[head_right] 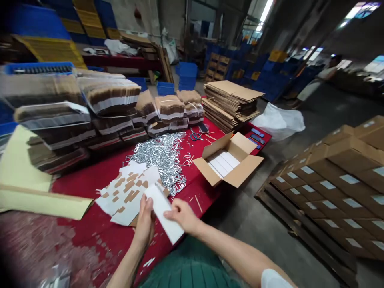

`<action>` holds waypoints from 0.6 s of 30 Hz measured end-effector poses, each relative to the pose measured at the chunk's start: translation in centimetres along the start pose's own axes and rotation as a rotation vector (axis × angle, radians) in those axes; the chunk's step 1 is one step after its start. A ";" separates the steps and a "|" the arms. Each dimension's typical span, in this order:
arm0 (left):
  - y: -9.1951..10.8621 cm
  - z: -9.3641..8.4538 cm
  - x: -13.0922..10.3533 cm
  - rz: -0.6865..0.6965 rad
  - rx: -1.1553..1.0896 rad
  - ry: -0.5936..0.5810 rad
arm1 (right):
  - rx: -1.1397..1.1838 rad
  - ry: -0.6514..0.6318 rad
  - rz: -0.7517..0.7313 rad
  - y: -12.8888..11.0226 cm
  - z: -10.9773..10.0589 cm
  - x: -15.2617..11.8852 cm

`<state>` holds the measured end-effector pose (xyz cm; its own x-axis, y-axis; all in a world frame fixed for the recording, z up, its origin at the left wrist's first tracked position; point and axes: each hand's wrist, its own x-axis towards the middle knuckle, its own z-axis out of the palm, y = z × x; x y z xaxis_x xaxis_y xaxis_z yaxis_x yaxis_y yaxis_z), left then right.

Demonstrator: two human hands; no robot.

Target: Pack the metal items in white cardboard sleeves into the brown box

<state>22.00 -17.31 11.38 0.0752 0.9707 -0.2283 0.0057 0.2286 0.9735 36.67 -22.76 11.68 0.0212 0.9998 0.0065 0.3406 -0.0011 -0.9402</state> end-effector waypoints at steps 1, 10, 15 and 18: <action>-0.2 -0.3 0.9 0.004 0.063 0.000 | 0.000 0.087 0.043 0.3 -3.2 1.0; -6.2 -10.9 7.7 -0.238 0.948 0.677 | -1.131 0.231 0.496 11.2 -34.9 11.1; -8.0 -11.0 10.4 -0.440 1.000 0.569 | -1.330 -0.040 0.451 19.4 -37.0 13.0; -8.9 -11.8 11.4 -0.463 1.043 0.602 | -1.307 -0.136 0.473 22.1 -36.7 13.3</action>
<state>11.08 -7.39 0.01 -0.6001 0.7601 -0.2492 0.7029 0.6498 0.2895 78.93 -10.28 3.47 0.3144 0.8931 -0.3219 0.9482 -0.2793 0.1513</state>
